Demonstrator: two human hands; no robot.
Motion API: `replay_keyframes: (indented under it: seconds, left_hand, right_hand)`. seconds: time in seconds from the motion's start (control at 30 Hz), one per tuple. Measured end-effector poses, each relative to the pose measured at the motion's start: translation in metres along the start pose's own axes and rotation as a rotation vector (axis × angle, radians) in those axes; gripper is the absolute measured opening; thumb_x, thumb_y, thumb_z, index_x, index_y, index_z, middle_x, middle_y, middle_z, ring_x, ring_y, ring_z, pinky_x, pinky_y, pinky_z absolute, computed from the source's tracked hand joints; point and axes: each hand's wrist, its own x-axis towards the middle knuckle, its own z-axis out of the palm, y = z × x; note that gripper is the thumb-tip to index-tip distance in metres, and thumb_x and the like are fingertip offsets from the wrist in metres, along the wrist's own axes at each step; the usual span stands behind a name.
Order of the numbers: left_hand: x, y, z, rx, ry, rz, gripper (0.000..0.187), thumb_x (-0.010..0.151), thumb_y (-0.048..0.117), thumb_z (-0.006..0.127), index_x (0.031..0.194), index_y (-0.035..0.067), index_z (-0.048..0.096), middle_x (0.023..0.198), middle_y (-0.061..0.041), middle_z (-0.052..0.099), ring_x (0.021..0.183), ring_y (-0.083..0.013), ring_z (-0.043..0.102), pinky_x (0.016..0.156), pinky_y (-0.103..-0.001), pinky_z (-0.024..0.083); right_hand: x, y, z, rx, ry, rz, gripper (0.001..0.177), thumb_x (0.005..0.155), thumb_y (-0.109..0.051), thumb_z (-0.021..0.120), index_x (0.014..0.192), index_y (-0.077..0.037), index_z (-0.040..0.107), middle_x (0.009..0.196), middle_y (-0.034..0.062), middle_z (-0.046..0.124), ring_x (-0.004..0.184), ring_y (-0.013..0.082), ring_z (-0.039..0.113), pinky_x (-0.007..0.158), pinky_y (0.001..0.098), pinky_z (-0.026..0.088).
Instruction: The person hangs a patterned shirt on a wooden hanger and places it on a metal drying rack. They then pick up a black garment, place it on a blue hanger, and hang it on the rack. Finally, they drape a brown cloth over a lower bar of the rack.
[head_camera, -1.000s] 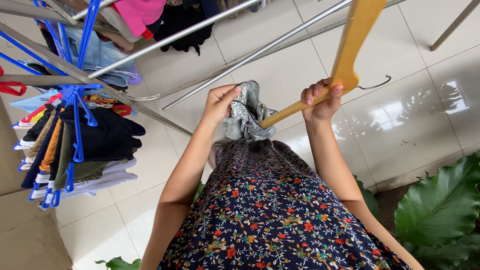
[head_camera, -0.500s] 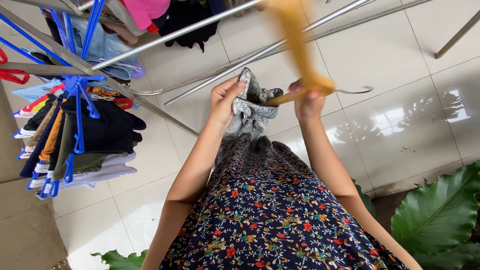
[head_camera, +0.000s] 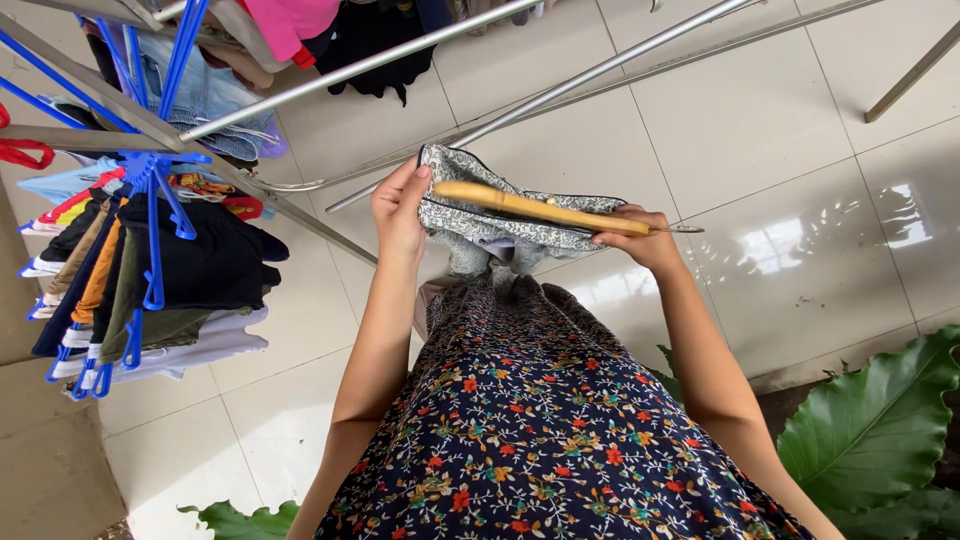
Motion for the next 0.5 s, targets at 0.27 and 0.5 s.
replay_keyframes:
  seconds: [0.27, 0.5]
  left_hand:
    - [-0.020, 0.051, 0.035, 0.339, -0.258, 0.128, 0.024, 0.100, 0.009, 0.068, 0.122, 0.004, 0.075, 0.106, -0.011, 0.078, 0.104, -0.0097, 0.059, 0.093, -0.033, 0.054]
    - [-0.007, 0.087, 0.075, 0.639, -0.503, 0.416, 0.023, 0.101, 0.012, 0.067, 0.123, 0.013, 0.074, 0.070, -0.004, 0.073, 0.054, -0.0165, 0.062, 0.060, -0.030, 0.050]
  right_hand:
    - [0.010, -0.058, 0.005, -0.393, -0.202, -0.070, 0.030, 0.074, -0.032, 0.093, 0.096, -0.015, 0.081, 0.094, 0.0031, 0.080, 0.095, 0.0257, 0.076, 0.106, 0.0388, 0.044]
    - [0.022, -0.053, 0.020, -0.485, -0.171, -0.039, 0.038, 0.074, -0.046, 0.091, 0.090, -0.014, 0.078, 0.088, 0.0023, 0.079, 0.093, 0.0236, 0.075, 0.110, 0.0416, 0.036]
